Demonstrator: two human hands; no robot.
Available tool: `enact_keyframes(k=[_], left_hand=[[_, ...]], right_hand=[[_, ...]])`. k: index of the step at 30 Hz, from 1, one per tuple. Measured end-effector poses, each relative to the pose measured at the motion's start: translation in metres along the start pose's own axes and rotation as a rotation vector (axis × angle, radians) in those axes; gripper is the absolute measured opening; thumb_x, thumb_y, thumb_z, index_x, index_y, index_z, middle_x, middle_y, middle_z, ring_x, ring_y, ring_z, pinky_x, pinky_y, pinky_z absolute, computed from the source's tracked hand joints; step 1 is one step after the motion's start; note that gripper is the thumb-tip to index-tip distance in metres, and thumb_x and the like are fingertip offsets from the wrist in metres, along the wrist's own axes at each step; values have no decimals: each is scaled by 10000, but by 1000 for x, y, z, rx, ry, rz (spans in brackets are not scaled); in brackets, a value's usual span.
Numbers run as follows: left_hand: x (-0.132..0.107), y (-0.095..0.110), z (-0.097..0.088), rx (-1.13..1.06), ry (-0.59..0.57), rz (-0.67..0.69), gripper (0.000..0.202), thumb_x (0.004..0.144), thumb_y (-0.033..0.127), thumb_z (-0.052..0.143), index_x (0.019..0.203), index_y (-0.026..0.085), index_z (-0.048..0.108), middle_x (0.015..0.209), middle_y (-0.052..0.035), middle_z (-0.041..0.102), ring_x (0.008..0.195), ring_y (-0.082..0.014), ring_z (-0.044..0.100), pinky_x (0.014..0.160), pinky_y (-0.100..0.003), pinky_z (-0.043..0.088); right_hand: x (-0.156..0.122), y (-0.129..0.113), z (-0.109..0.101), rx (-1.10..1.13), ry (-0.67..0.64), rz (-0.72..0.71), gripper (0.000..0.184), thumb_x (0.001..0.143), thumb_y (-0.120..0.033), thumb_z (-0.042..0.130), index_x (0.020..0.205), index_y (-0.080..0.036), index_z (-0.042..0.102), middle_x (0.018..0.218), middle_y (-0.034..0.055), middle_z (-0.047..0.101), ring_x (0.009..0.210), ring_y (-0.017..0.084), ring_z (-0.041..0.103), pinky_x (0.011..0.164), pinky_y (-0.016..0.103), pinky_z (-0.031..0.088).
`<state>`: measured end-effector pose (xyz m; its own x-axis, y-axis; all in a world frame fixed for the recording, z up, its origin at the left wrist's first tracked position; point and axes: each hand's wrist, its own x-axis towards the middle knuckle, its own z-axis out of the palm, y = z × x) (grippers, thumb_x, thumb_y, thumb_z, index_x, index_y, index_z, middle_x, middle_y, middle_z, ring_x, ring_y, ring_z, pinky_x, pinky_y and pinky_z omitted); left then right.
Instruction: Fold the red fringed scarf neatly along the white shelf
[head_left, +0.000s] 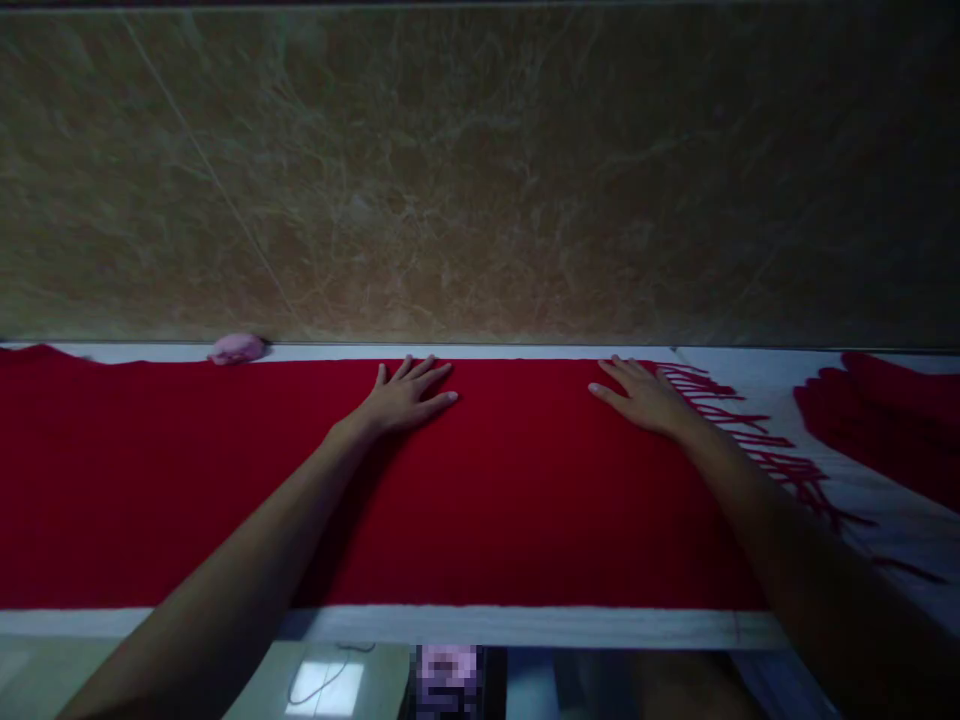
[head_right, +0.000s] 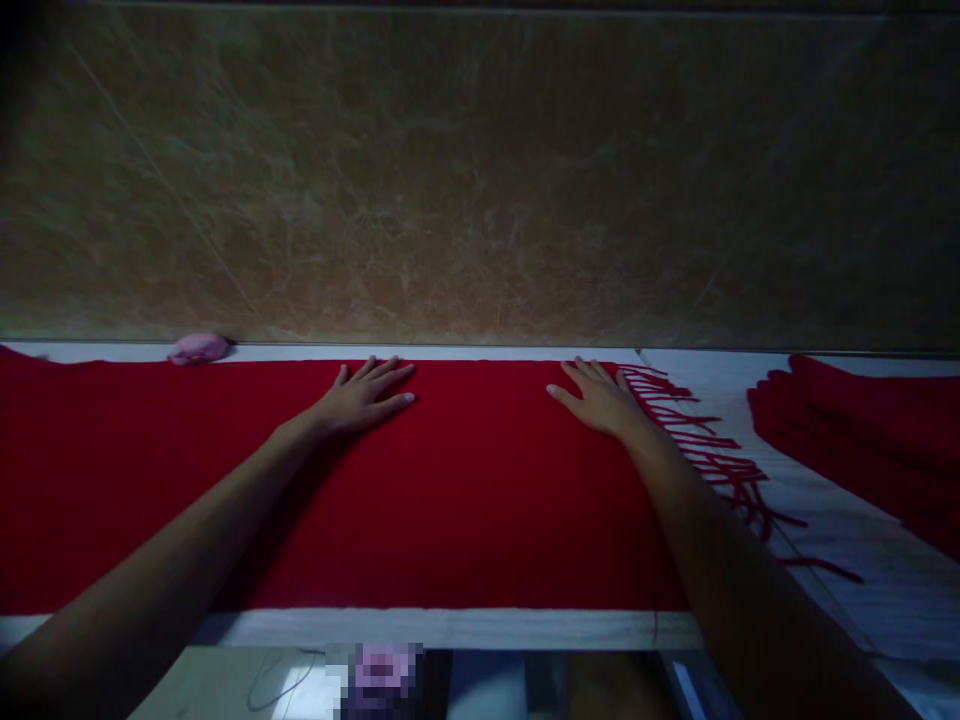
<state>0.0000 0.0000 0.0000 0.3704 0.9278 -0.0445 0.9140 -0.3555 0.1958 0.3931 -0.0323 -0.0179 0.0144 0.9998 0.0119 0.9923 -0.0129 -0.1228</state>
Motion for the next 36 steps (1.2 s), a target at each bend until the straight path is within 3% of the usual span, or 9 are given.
enact_keyframes(k=[8,13,18,24,29,36], left_hand=[[0,0,-2,-32,57,13,720,964,713,367,1578,341,414,1707,-52,288,1583,-400,153,1205,-740,102],[1,-4,-3,-18,196,-8,643,985,617,418,1530,283,486,1640,-93,425,1548,-354,285,1235,-654,179],[1,-5,-7,8,304,-26,552,1012,583,413,1455,291,566,1597,-95,482,1487,-329,388,1230,-647,211],[-3,1,-9,66,278,-117,671,979,688,420,1528,309,495,1665,-89,373,1541,-430,249,1195,-763,124],[-5,2,-11,105,232,-130,697,981,721,389,1551,326,464,1702,-73,298,1571,-434,170,1184,-783,134],[-6,1,-9,83,224,-116,698,976,732,387,1517,307,507,1654,-106,392,1493,-406,366,1186,-771,141]], right_hand=[[2,1,2,2,26,-5,728,1019,-613,349,1604,-180,378,1693,142,285,1566,335,242,1247,616,198],[2,2,0,-1,128,-44,696,1012,-582,391,1570,-168,432,1664,156,353,1526,344,332,1226,634,245],[-1,-3,-7,11,215,-27,640,1022,-547,387,1531,-172,486,1640,158,398,1501,344,374,1206,664,261],[2,-2,-2,33,262,-19,594,1044,-503,285,1501,-214,530,1625,125,432,1504,316,383,1211,667,256],[8,1,6,25,270,-29,616,1019,-532,288,1488,-229,547,1609,121,457,1498,325,394,1213,679,249],[5,-3,1,8,221,-37,636,1007,-545,278,1484,-223,548,1587,113,491,1481,316,418,1215,660,255]])
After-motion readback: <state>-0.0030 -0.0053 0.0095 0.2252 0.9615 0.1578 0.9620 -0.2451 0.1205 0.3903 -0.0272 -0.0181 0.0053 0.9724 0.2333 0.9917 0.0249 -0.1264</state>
